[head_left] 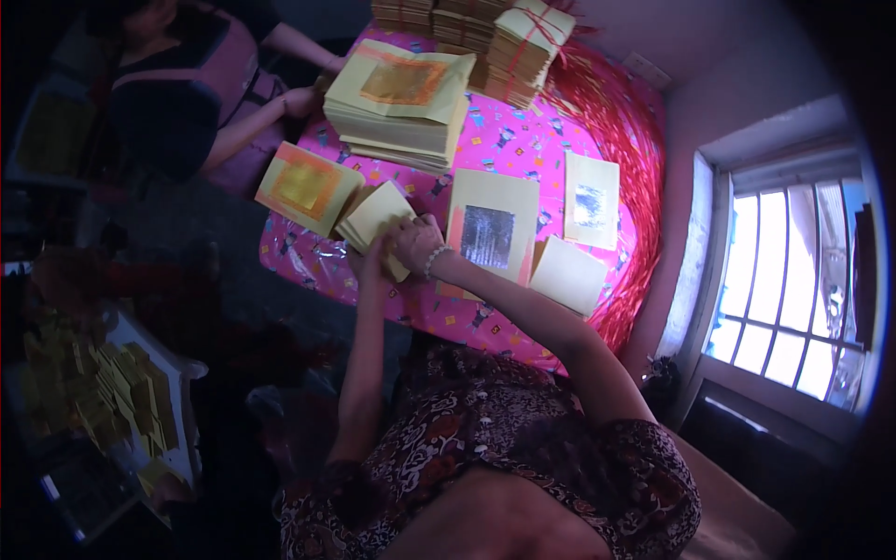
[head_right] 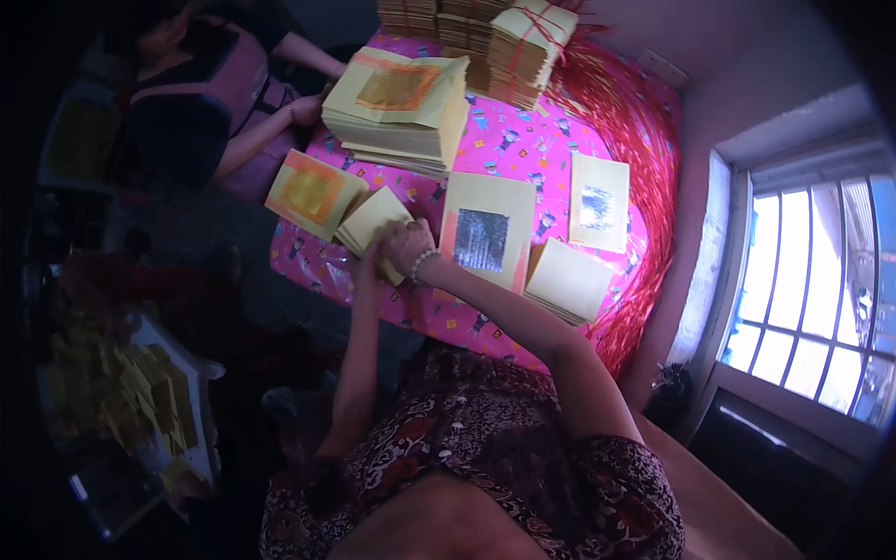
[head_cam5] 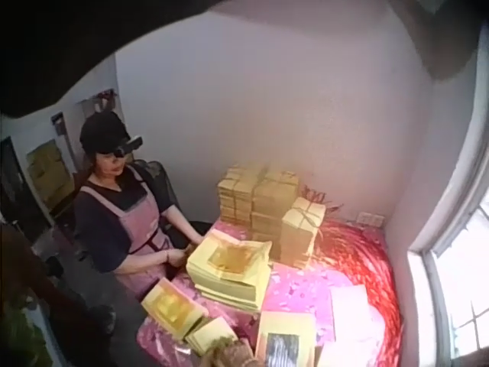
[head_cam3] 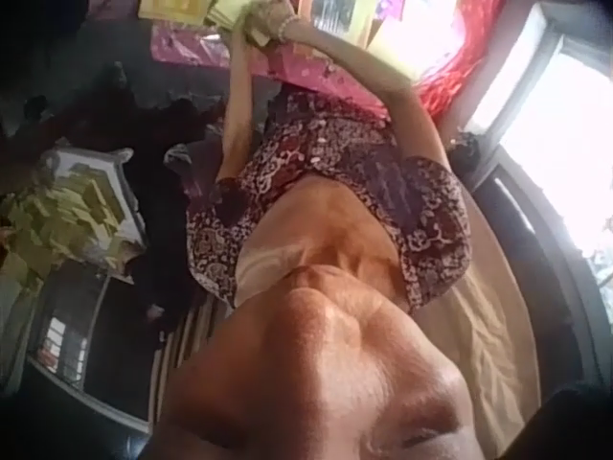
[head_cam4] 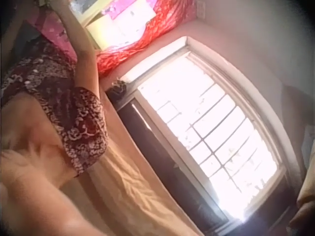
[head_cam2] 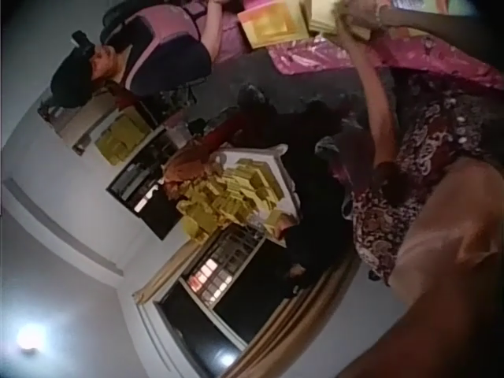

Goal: Bundling stacks of joss paper using red string.

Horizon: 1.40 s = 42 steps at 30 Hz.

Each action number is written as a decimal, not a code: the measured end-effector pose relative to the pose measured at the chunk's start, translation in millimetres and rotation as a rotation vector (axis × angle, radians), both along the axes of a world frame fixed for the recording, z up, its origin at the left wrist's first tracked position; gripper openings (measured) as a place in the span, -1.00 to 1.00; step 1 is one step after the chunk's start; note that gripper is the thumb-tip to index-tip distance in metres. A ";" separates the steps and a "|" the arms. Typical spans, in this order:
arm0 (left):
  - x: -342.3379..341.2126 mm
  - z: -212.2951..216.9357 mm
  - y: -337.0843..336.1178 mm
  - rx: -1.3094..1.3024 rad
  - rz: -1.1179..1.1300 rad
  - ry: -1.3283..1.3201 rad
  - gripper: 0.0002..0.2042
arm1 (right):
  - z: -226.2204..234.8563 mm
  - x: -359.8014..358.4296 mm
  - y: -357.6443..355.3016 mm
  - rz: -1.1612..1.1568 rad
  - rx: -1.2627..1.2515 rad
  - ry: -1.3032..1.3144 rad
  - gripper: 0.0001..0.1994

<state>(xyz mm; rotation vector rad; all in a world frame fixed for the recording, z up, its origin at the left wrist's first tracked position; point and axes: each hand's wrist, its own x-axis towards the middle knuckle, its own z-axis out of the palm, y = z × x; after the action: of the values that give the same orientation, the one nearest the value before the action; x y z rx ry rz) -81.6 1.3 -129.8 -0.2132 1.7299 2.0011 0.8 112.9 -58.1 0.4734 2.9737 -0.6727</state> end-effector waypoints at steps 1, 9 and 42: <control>-10.2 -6.1 -14.5 -0.124 -0.060 0.153 -0.29 | 10.5 -0.8 -4.1 -0.060 -0.084 0.066 -0.61; 45.4 185.9 11.3 0.166 -0.454 0.232 -0.30 | 111.4 103.5 45.9 -0.475 -0.495 0.577 -0.04; 243.1 233.5 210.9 -0.148 -1.678 1.079 -0.17 | 188.6 360.9 162.3 -0.366 -0.489 0.328 -0.12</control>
<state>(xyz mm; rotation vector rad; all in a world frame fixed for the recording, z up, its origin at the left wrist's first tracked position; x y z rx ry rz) 161.5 212.2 103.7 1.8649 1.4263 0.5705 361.7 275.2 130.5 0.9459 2.8527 -1.5980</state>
